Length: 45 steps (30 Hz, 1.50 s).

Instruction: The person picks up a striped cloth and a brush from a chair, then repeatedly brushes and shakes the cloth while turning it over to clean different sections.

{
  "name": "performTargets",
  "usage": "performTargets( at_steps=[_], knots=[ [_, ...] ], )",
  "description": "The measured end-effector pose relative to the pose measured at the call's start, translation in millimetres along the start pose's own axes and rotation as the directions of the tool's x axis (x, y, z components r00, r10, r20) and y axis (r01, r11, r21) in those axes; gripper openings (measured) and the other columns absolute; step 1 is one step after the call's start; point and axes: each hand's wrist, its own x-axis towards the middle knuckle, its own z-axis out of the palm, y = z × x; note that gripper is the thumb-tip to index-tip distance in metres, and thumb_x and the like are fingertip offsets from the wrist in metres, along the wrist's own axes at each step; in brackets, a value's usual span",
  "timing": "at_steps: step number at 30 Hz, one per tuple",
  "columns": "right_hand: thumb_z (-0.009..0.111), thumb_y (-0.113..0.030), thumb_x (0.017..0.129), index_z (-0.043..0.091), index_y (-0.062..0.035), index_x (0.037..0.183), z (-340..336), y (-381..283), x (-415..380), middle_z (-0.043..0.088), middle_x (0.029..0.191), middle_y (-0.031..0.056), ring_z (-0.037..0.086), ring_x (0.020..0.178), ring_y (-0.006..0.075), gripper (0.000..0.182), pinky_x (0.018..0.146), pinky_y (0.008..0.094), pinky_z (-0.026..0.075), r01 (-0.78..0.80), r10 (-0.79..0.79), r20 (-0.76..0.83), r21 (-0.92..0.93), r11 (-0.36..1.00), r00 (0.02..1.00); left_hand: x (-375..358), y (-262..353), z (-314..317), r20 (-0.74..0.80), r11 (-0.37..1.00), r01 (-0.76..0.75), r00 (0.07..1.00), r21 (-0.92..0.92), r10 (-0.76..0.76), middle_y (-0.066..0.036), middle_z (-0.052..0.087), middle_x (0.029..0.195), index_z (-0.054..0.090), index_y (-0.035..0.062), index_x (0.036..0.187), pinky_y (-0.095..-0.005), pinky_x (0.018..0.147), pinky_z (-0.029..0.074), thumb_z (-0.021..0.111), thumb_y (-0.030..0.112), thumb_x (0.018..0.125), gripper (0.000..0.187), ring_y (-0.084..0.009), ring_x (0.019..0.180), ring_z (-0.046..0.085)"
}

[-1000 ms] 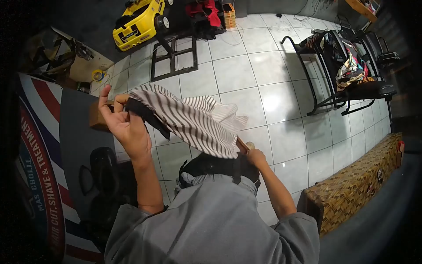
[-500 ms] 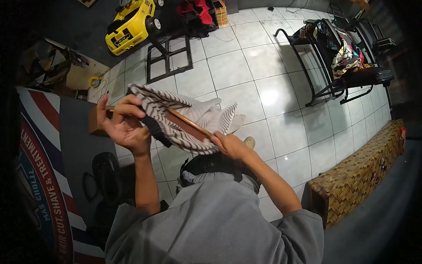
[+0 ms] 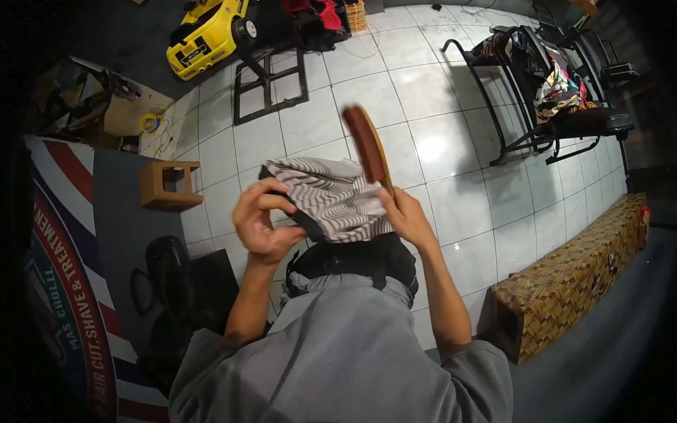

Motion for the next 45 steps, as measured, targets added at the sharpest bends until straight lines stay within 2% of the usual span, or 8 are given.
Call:
performTargets(
  at_steps=[6,18,30,32,35,39,42,45],
  knots=[
    [0.065,-0.005,0.073,0.047,0.0002,0.113,24.2,-61.9,-25.5,0.048,0.087,-0.0007,0.044,0.073,0.0069,0.044,0.064,0.0218,0.038,0.294,-0.371,0.289,0.277,0.915,0.883,-21.5,-1.7,40.9,-0.096,0.978,0.169,0.979,-0.12,-0.18,-0.018,0.048,0.105,0.021,0.0023,0.129,-0.035,0.087,0.04,0.082,0.014,0.058,0.094,-0.0251,0.101,0.049],
    [0.052,0.005,0.069,0.045,-0.002,0.097,-48.0,-66.8,-50.2,0.046,0.082,0.0009,0.044,0.073,0.0059,0.03,0.066,0.0187,0.038,0.513,-0.442,-0.267,0.336,0.79,0.856,-172.1,-126.1,61.1,0.119,0.788,0.566,0.789,0.241,-0.603,-0.016,0.06,0.089,0.056,0.0015,0.101,-0.0347,0.076,0.046,0.057,-0.012,0.057,0.046,-0.032,0.089,0.057],
    [0.081,-0.022,0.054,0.053,0.0016,0.11,-94.7,59.7,-50.4,0.061,0.086,0.0105,0.057,0.069,0.0153,0.067,0.063,0.0264,0.05,-0.115,0.244,0.365,-0.342,0.933,0.898,-142.3,-129.6,-9.0,0.457,0.64,0.686,0.473,0.345,-0.753,-0.02,0.062,0.091,0.059,0.002,0.099,-0.0349,0.071,0.047,0.046,-0.01,0.06,0.043,-0.031,0.087,0.061],
    [0.079,-0.028,0.057,0.061,0.0,0.095,-75.5,73.0,-49.2,0.062,0.068,0.0093,0.057,0.053,0.0167,0.05,0.049,0.0289,0.048,-0.187,0.553,0.449,-0.633,0.751,0.702,-153.5,-140.1,-21.7,0.709,0.639,0.461,0.029,0.616,-0.705,-0.022,0.061,0.09,0.061,0.0027,0.096,-0.0378,0.073,0.047,0.048,-0.007,0.059,0.04,-0.032,0.087,0.061],
    [0.064,-0.021,0.064,0.061,0.0029,0.082,-53.8,181.8,-30.4,0.061,0.065,0.0178,0.06,0.056,0.0269,0.03,0.053,0.0362,0.049,-0.125,0.454,0.314,-0.693,0.71,0.834,-185.9,-163.0,-28.1,0.581,0.555,0.565,0.156,0.611,-0.799,-0.024,0.059,0.087,0.062,0.0022,0.089,-0.0412,0.074,0.046,0.049,-0.004,0.06,0.031,-0.0355,0.086,0.058],
    [0.054,-0.012,0.065,0.06,0.0022,0.08,-66.4,162.7,34.9,0.058,0.08,0.0269,0.055,0.077,0.0433,0.022,0.069,0.0467,0.045,-0.148,-0.024,-0.233,-0.693,0.706,0.972,-120.0,-187.0,-12.3,0.131,0.709,0.456,0.785,0.538,-0.605,-0.021,0.057,0.087,0.059,0.0009,0.092,-0.0439,0.076,0.043,0.048,-0.009,0.063,0.033,-0.0389,0.086,0.054],
    [0.048,-0.002,0.066,0.053,0.0044,0.093,-105.1,35.5,52.4,0.059,0.08,0.0203,0.057,0.075,0.0403,0.028,0.07,0.0424,0.045,0.281,-0.755,-0.405,-0.753,0.595,0.515,-3.5,-160.1,-26.1,-0.117,0.736,0.438,0.887,0.516,-0.447,-0.017,0.06,0.097,0.059,0.0043,0.102,-0.039,0.082,0.043,0.048,-0.011,0.064,0.042,-0.0355,0.093,0.055],
    [0.051,0.007,0.069,0.055,0.0042,0.098,-114.9,-65.9,17.0,0.063,0.088,0.0151,0.061,0.078,0.0264,0.03,0.071,0.0321,0.047,0.405,-0.647,-0.633,-0.507,0.761,0.424,81.1,-96.1,-54.5,-0.129,0.879,0.186,0.981,0.44,-0.143,-0.013,0.062,0.099,0.058,0.0057,0.109,-0.0336,0.08,0.045,0.058,-0.007,0.066,0.045,-0.0289,0.093,0.058]
  ],
)
